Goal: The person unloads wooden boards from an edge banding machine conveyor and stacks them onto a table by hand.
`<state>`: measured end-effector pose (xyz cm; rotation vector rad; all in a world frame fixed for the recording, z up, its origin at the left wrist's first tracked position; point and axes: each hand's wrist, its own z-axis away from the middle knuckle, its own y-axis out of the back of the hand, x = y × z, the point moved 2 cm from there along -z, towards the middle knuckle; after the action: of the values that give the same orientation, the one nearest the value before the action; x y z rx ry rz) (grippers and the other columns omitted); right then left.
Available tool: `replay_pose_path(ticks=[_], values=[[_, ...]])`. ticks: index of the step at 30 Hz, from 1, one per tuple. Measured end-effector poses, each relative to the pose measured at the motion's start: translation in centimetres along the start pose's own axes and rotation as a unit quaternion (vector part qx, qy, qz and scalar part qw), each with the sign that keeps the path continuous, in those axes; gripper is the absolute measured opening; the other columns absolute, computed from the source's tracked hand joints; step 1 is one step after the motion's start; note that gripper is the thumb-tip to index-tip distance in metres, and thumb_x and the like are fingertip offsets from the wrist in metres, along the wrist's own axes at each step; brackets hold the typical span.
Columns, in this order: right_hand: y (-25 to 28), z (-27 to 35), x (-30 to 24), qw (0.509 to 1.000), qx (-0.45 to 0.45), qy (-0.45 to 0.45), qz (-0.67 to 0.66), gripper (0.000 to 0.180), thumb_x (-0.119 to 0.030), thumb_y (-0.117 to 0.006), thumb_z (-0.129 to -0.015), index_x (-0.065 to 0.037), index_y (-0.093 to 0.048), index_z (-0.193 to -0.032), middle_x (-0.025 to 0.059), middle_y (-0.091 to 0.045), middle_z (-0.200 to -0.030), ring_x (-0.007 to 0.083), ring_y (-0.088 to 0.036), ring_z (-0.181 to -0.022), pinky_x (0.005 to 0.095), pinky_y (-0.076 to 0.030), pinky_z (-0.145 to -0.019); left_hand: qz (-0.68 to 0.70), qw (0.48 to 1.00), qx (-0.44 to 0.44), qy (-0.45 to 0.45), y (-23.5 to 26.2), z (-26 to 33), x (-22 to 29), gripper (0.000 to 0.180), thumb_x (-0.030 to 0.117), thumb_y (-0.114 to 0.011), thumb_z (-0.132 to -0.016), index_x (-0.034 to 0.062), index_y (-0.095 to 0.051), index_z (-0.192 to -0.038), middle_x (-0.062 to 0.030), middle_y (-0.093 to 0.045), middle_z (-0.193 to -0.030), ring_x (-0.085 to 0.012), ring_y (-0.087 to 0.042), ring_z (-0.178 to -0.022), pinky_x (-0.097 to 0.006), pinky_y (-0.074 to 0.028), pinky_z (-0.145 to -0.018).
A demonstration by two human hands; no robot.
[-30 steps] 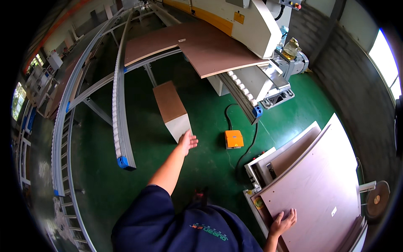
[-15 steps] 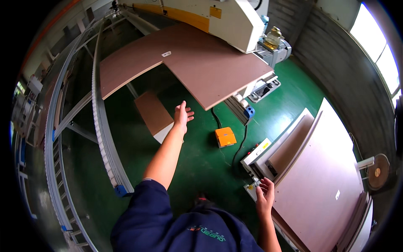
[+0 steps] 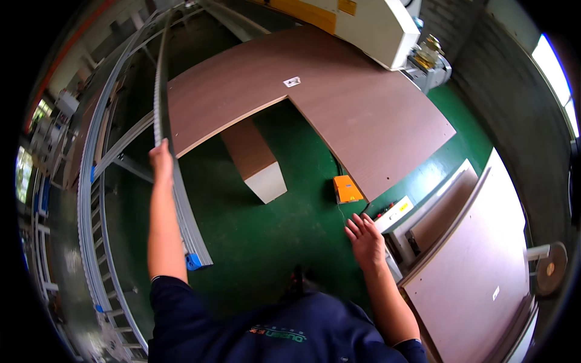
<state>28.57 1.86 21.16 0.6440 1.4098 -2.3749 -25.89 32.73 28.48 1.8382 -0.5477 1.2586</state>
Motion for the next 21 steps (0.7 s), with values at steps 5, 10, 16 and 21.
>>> replay_pose_path(ticks=[5,10,16,21], values=[[-1.4,-0.2,0.0,0.999,0.025,0.022,-0.022,0.070,-0.014,-0.063,-0.086,0.000,-0.024,-0.142,0.0196,-0.040,-0.138,0.0327,-0.048,-0.120,0.0449,-0.042,-0.100,0.054,0.980,-0.150,0.117,-1.2,-5.0,-4.2,0.064,0.049,-0.056,-0.087,-0.0099,-0.058,-0.115,-0.0150,-0.062,-0.110,-0.0226,-0.059,-0.099,-0.035,-0.047,-0.086],[-2.5,-0.9,1.9,0.996,0.025,-0.013,-0.079,0.071,-0.013,-0.070,-0.082,-0.006,-0.031,-0.140,0.0136,-0.046,-0.128,0.0324,-0.050,-0.116,0.0461,-0.042,-0.097,0.127,0.965,-0.175,0.149,2.4,-9.4,-8.9,0.070,0.048,-0.055,-0.089,-0.0073,-0.045,-0.131,-0.0167,-0.052,-0.131,-0.0269,-0.055,-0.113,-0.038,-0.045,-0.094],[-0.4,0.8,0.7,0.994,0.054,0.028,-0.089,0.064,-0.014,-0.066,-0.084,-0.013,-0.033,-0.139,0.0130,-0.047,-0.131,0.0320,-0.048,-0.119,0.0461,-0.038,-0.101,0.051,0.954,-0.204,0.212,-2.8,-2.3,-7.2,0.064,0.048,-0.054,-0.091,-0.0014,-0.048,-0.131,-0.0113,-0.054,-0.130,-0.0279,-0.055,-0.115,-0.041,-0.045,-0.094],[1.1,2.7,1.1,0.994,0.052,0.018,-0.097,0.068,-0.015,-0.065,-0.086,-0.006,-0.028,-0.142,0.0149,-0.048,-0.132,0.0314,-0.050,-0.118,0.0451,-0.040,-0.100,0.035,0.947,-0.224,0.230,-1.8,3.4,-6.7,0.066,0.051,-0.055,-0.091,-0.0060,-0.052,-0.124,-0.0137,-0.056,-0.127,-0.0282,-0.056,-0.111,-0.041,-0.046,-0.093]])
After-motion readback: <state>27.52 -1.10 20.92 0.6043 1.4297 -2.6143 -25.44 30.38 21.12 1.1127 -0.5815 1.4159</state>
